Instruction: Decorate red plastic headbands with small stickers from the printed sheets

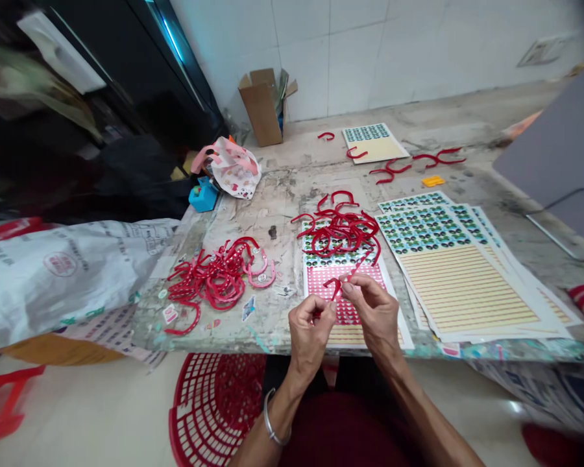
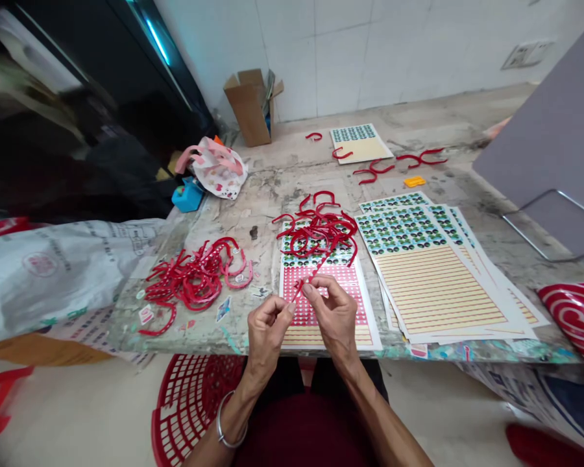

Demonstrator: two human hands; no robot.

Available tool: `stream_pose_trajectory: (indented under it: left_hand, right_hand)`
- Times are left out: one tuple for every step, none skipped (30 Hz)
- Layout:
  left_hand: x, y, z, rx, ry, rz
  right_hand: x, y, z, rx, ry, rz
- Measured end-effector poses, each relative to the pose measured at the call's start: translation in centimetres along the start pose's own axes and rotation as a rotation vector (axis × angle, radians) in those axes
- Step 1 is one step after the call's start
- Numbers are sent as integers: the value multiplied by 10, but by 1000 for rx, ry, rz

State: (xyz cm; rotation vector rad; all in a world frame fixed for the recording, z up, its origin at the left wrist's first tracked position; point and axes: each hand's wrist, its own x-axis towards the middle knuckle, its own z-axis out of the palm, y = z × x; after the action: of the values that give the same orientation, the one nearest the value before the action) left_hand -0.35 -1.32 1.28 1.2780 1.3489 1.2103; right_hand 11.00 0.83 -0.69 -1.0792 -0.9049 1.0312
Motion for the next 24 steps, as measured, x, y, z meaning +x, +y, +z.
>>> stream_pose_trajectory:
  left_hand:
    - [0,0,0,2,-2,2]
    - [-1,1,0,2,-5,2]
    - [-1,0,-1,-3,-8,2]
    - [-2,0,-1,-10,-12,2]
    - [-2,-1,-1,-19,-12,5]
    - [-2,-2,-1,-26,-13,11]
    - [-3,-4,-2,-34,-13,20]
    - [-3,-6,-3,-42,-14,31]
    - [-3,-7,-4,-50,-17,42]
    - [-3,-9,-5,-56,-25,47]
    - [-3,-9,-7,-59,-41,45]
    - [-2,-8,-8,-55,-68,34]
    - [-2,-6,-10,-43,-102,19]
    - [-1,-3,-12,-28,-141,4]
    - [0,0,-13,-13,-180,-7]
    - [1,4,-14,-4,-216,-16]
    - [2,8,-15,-3,-244,-21]
    - [3,11,-15,-5,-267,-27]
    - [3,13,-14,-10,-285,-36]
    - [3,14,-14,-18,-296,-48]
    - [3,14,-13,-25,-302,-61]
    - [2,12,-12,-34,-300,-73]
    - [1,11,-11,-43,-291,-84]
    - [-1,9,-10,-51,-280,-93]
  right_hand:
    - [0,-1,1,7,-8,3]
    - [1,-2,1,12,-17,4]
    - [1,-3,1,19,-26,5]
    - [1,-4,2,24,-36,9]
    - [1,-5,2,29,-46,14]
    - [1,-7,2,36,-60,25]
    - [1,-8,2,46,-83,41]
    - [2,-10,2,58,-116,64]
    - [2,-11,2,69,-154,88]
    - [2,-12,2,75,-190,106]
    - [2,-13,2,71,-218,112]
    - [1,-13,1,54,-234,101]
    - [0,-12,0,24,-237,69]
    - [-1,-11,-1,-21,-235,22]
    - [-3,-10,-2,-77,-234,-35]
    - [-6,-9,-3,-144,-242,-98]
    - [-8,-8,-4,-212,-257,-159]
    - [-10,-7,-5,-278,-276,-216]
    - [-12,-7,-7,-338,-291,-274]
    - [-13,-6,-8,-386,-297,-331]
    - [-14,-6,-10,-425,-291,-383]
    - [-14,-6,-11,-452,-278,-418]
    - [-14,-6,-13,-467,-256,-435]
    - [-14,-6,-14,-472,-234,-429]
